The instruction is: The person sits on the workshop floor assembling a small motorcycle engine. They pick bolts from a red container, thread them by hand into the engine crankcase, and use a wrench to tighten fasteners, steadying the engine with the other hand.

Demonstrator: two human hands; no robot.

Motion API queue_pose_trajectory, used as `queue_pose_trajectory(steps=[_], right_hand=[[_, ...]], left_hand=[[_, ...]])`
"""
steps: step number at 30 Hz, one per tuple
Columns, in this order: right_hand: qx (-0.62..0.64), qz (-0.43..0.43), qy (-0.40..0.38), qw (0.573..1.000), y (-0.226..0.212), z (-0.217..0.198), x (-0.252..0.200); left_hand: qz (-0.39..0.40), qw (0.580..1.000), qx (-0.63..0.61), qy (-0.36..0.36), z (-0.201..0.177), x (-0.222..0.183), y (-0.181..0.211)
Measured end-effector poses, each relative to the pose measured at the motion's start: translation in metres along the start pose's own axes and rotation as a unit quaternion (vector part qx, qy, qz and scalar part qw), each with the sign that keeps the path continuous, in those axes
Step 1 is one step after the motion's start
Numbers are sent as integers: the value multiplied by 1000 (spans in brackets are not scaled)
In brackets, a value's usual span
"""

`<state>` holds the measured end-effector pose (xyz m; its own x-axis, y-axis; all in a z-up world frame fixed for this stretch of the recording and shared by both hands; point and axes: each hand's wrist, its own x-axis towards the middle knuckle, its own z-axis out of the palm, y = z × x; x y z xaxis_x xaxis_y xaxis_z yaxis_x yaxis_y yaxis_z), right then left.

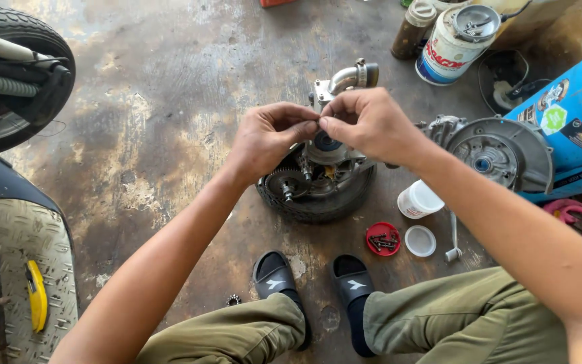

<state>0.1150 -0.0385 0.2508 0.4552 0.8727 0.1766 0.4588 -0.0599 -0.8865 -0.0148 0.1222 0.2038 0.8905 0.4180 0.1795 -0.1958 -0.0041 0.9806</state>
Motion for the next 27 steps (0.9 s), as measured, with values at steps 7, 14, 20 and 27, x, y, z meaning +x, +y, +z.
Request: queue_pose_trajectory(steps=[7, 14, 20, 27], right_hand=[[-12, 51, 85, 995, 69, 40, -11], [52, 79, 251, 963, 130, 108, -34], [150, 63, 300, 940, 155, 130, -34], [160, 46, 331, 929, 157, 127, -27]], left_hand=[[-31, 999, 43, -2, -11, 15, -67], [-3, 983, 184, -8, -14, 4, -108], [-17, 973, 229, 17, -21, 3, -126], [-14, 977, 211, 16, -13, 12, -125]])
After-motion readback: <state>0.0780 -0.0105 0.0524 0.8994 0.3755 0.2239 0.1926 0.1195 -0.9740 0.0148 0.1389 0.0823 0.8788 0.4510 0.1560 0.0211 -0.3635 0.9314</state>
